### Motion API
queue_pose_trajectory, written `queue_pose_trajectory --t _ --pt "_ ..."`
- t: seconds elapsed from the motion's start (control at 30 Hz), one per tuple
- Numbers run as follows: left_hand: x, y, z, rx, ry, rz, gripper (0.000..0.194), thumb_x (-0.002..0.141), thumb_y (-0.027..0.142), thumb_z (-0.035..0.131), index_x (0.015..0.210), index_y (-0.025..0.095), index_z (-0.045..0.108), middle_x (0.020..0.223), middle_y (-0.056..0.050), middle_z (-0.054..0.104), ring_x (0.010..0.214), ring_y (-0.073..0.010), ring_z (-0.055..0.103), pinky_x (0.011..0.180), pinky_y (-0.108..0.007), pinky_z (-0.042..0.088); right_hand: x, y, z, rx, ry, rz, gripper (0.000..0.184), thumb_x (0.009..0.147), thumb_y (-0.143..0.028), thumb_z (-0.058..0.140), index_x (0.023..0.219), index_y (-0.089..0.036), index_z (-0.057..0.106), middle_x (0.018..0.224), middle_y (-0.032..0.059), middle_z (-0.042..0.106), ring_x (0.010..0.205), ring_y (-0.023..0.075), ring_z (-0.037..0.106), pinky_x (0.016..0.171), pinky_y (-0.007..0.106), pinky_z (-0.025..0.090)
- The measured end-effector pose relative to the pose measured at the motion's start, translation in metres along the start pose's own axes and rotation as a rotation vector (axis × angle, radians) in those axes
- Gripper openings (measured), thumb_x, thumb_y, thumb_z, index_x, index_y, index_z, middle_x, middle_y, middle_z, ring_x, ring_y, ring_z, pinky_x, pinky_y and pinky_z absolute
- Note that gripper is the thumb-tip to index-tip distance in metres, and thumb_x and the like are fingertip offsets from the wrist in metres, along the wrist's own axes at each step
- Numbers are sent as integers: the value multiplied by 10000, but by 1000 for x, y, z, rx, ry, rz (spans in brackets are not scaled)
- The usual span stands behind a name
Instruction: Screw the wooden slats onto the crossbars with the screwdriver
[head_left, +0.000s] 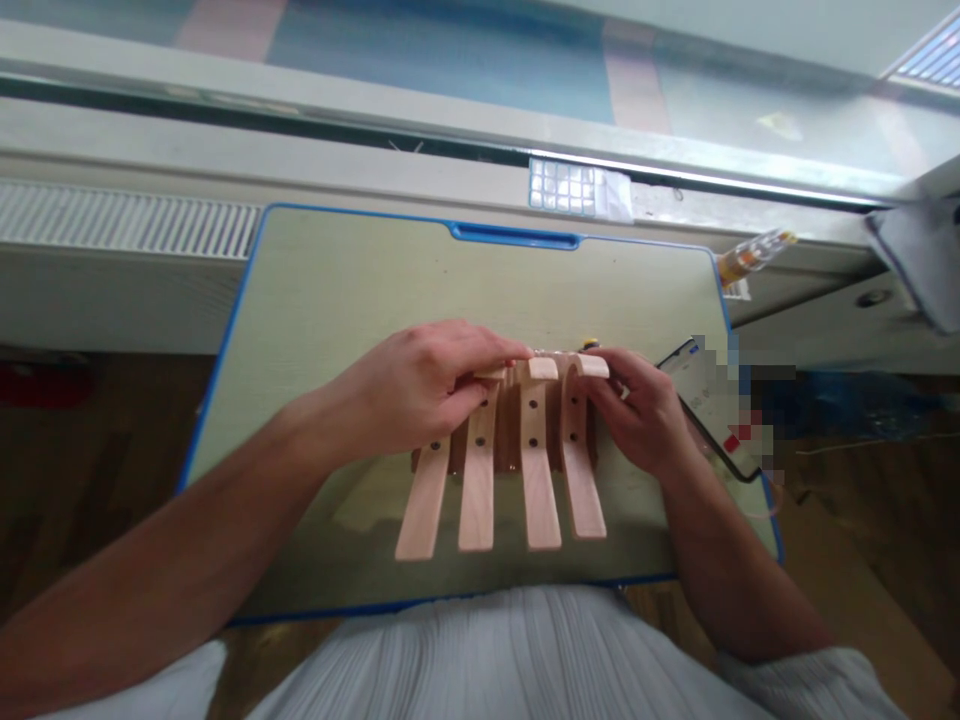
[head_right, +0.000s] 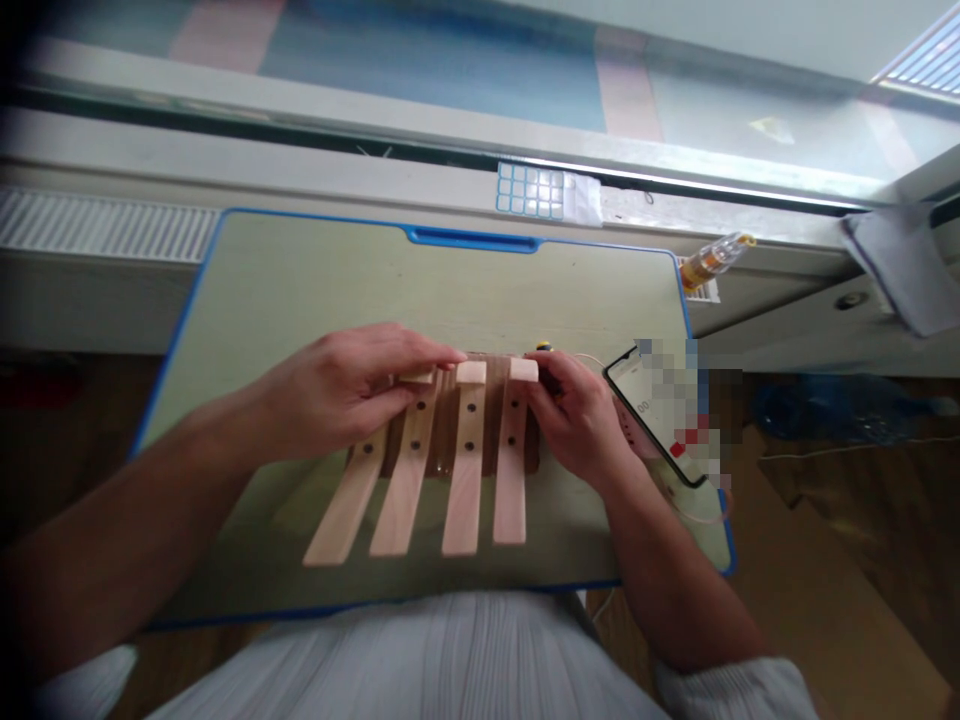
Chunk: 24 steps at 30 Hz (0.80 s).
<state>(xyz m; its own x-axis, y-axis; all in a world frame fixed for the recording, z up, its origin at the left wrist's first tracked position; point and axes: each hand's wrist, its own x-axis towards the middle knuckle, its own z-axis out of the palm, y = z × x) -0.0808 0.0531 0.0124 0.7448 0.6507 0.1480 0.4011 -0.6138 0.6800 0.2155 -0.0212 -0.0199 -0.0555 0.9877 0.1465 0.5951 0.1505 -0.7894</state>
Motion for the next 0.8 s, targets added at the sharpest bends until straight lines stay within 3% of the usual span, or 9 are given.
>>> queue_pose_trajectory --t 0.27,0.43,0.6,0.8 --pt "-2 1 -1 31 8 57 490 1030 115 616 1485 237 750 1395 -51 840 1290 -237 790 1199 -380 599 0 2 5 -44 33 -102 152 1040 -227 702 1157 -222 799 980 43 797 832 201 677 793 348 540" --pt "-1 2 -1 39 17 59 479 1026 114 612 1467 229 758 1381 -56 842 1284 -238 792 1199 -370 599 0 -1 1 -59 -25 -134 174 1043 -218 710 1186 -220 810 993 52 775 851 208 667 788 353 529" --pt "-1 1 -1 42 21 58 477 1026 118 609 1467 221 758 1371 -62 843 1276 -240 793 1198 -370 600 0 -4 -3 -51 -52 -135 174 1051 -218 705 1182 -220 819 960 44 733 834 201 650 764 347 517" --pt "-1 1 -1 33 22 47 468 1028 138 611 1462 223 762 1360 -67 847 1265 -246 799 1194 -381 605 -2 -4 0 13 -18 -99 151 1067 -286 716 1157 -236 827 1001 57 788 891 223 706 804 368 548"
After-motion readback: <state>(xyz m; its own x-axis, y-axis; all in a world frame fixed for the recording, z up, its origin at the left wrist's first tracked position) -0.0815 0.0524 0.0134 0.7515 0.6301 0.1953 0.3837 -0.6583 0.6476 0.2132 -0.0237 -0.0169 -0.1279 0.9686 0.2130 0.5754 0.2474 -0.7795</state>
